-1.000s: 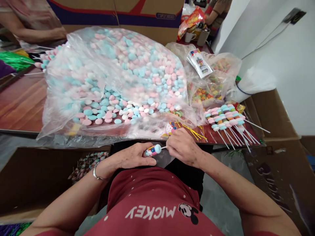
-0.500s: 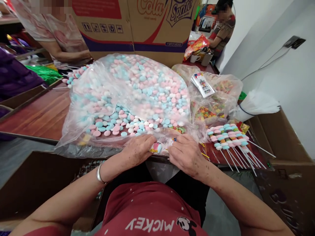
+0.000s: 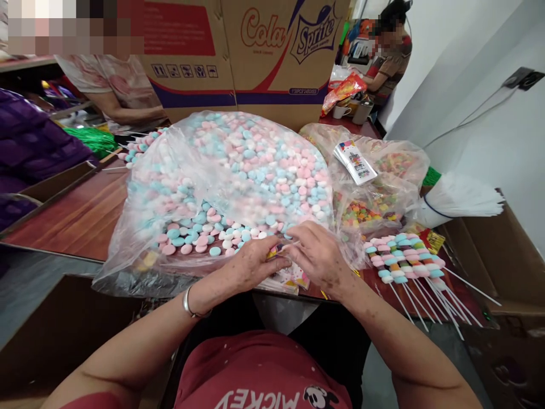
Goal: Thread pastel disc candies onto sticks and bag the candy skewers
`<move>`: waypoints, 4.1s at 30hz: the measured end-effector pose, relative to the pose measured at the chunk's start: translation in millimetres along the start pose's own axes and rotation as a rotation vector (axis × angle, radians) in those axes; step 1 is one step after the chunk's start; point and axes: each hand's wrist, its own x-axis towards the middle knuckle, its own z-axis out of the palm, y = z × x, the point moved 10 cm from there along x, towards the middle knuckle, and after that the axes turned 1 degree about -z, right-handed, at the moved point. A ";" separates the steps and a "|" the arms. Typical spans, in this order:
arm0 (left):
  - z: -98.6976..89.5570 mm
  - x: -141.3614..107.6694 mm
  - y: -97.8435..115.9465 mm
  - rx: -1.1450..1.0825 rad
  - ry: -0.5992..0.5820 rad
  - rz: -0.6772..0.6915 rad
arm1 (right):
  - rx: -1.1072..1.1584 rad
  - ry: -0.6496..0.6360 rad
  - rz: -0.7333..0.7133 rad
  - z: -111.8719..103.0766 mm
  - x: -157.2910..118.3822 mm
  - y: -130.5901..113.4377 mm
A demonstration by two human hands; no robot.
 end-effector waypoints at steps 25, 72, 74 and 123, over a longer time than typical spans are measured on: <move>30.2 3.9 -11.5 -0.795 0.039 -0.286 | 0.585 -0.016 0.419 23.0 -24.6 33.5; 72.1 -29.6 -21.1 -1.070 -0.409 -0.587 | 0.326 0.218 0.391 25.4 -72.3 27.8; 72.5 -28.3 -23.2 -1.065 -0.368 -0.605 | 0.063 0.300 0.339 10.0 -79.9 20.0; 86.8 27.1 -55.6 -0.750 0.053 -0.617 | -0.357 -0.446 0.762 -12.3 -141.6 141.2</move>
